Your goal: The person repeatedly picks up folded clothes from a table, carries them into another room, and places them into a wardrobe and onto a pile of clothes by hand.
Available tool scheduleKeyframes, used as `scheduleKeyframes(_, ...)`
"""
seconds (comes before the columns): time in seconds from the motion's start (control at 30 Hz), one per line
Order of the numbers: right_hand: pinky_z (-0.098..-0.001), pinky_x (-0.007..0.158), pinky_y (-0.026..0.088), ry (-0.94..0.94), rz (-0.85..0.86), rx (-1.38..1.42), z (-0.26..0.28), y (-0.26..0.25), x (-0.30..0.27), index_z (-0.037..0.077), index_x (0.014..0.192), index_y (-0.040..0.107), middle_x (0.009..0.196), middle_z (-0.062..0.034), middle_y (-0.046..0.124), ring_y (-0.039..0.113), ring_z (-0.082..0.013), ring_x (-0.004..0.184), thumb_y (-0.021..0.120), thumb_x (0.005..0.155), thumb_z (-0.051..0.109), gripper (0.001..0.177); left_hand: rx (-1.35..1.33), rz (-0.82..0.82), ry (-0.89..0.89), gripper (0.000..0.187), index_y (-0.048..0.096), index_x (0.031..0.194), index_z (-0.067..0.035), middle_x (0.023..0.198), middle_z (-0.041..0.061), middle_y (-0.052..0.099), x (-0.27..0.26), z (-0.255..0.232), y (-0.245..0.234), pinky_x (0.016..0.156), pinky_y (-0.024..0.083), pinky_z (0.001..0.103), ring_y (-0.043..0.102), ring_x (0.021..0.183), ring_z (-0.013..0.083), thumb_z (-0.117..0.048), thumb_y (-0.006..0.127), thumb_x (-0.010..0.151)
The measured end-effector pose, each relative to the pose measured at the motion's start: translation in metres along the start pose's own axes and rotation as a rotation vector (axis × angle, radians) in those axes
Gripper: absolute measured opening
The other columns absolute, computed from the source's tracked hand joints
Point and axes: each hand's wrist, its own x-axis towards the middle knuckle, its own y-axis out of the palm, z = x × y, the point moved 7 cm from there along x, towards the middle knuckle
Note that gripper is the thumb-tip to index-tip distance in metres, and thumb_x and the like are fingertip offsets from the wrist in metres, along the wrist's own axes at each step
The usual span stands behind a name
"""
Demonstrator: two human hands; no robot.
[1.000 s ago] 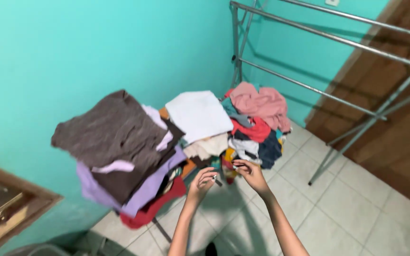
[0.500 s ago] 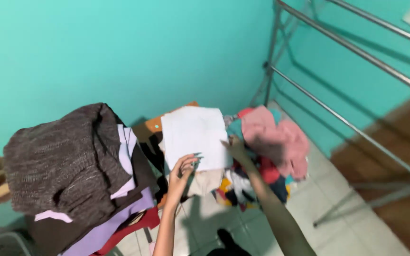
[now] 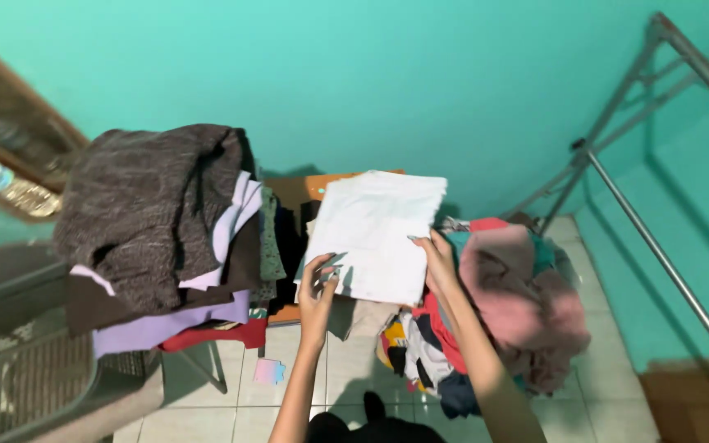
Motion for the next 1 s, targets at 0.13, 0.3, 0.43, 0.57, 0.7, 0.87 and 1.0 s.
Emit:
scheduleKeyframes(0.13,-0.0326,0.092,0.054,0.009,-0.001,-0.035,0.046,0.016,-0.031,-0.003,0.124,0.062,0.112,-0.0115,0.069,0.065,-0.0209,0.103,0.056,0.086,0.001,0.038,0.082,-0.306,-0.095,0.039,0.059,0.135,-0.006,0.131,0.009,0.065,-0.031,0.034,-0.028,0.096,0.049,0.033,0.061,0.115,0.0211,-0.019,0.061,0.098)
scheduleKeyframes(0.3,-0.0347,0.091,0.055,0.179,0.095,-0.028,0.081,0.021,-0.065,-0.004,0.126,0.060,0.113,-0.0133,0.070,0.067,-0.0228,0.102,0.056,0.082,0.006,0.045,-0.667,-0.169,-0.720,0.063,0.057,0.140,-0.002,0.140,0.016,0.061,-0.081,0.089,-0.011,0.096,0.049,0.039,0.059,0.122,0.0261,-0.047,0.056,0.097)
scheduleKeyframes(0.43,-0.0359,0.090,0.056,0.335,0.299,-0.097,0.066,0.022,-0.096,-0.005,0.128,0.059,0.113,-0.0155,0.071,0.068,-0.0243,0.101,0.056,0.079,0.008,0.051,-0.818,-0.035,-0.744,0.061,0.051,0.146,-0.004,0.147,0.013,0.058,-0.121,0.064,-0.011,0.110,0.046,0.036,0.058,0.129,0.0208,-0.035,0.063,0.095)
scheduleKeyframes(0.57,-0.0372,0.089,0.057,0.467,0.524,-0.209,0.037,0.040,-0.133,-0.007,0.130,0.057,0.113,-0.0177,0.071,0.070,-0.0257,0.100,0.057,0.076,0.011,0.057,-0.905,0.004,-0.677,0.064,0.046,0.148,-0.003,0.145,0.015,0.057,-0.150,0.049,-0.061,0.108,0.045,0.042,0.058,0.129,0.0249,-0.037,0.061,0.096)
scheduleKeyframes(0.7,-0.0384,0.088,0.058,0.557,0.714,-0.270,-0.003,0.106,-0.171,-0.008,0.132,0.056,0.113,-0.0198,0.072,0.071,-0.0272,0.099,0.058,0.073,0.014,0.063,-0.939,-0.126,-0.640,0.068,0.046,0.151,-0.007,0.150,0.009,0.056,-0.206,0.080,-0.112,0.112,0.043,0.041,0.054,0.136,0.0240,-0.039,0.064,0.094)
scheduleKeyframes(0.87,-0.0373,0.086,0.055,0.609,0.818,-0.202,-0.061,0.242,-0.239,-0.008,0.137,0.053,0.115,-0.0189,0.069,0.067,-0.0239,0.099,0.057,0.076,0.011,0.064,-1.386,-0.232,-0.324,0.072,0.046,0.147,-0.007,0.147,0.016,0.053,-0.283,0.096,-0.193,0.113,0.041,0.052,0.052,0.134,0.0335,-0.040,0.068,0.088)
scheduleKeyframes(1.0,-0.0355,0.089,0.055,0.636,0.994,-0.202,-0.108,0.352,-0.309,-0.009,0.136,0.054,0.118,-0.0189,0.070,0.068,-0.0239,0.101,0.056,0.079,0.010,0.059,-1.347,-0.440,-0.154,0.067,0.045,0.149,-0.011,0.147,0.014,0.055,-0.354,0.079,-0.300,0.114,0.041,0.050,0.053,0.133,0.0316,-0.033,0.066,0.089)
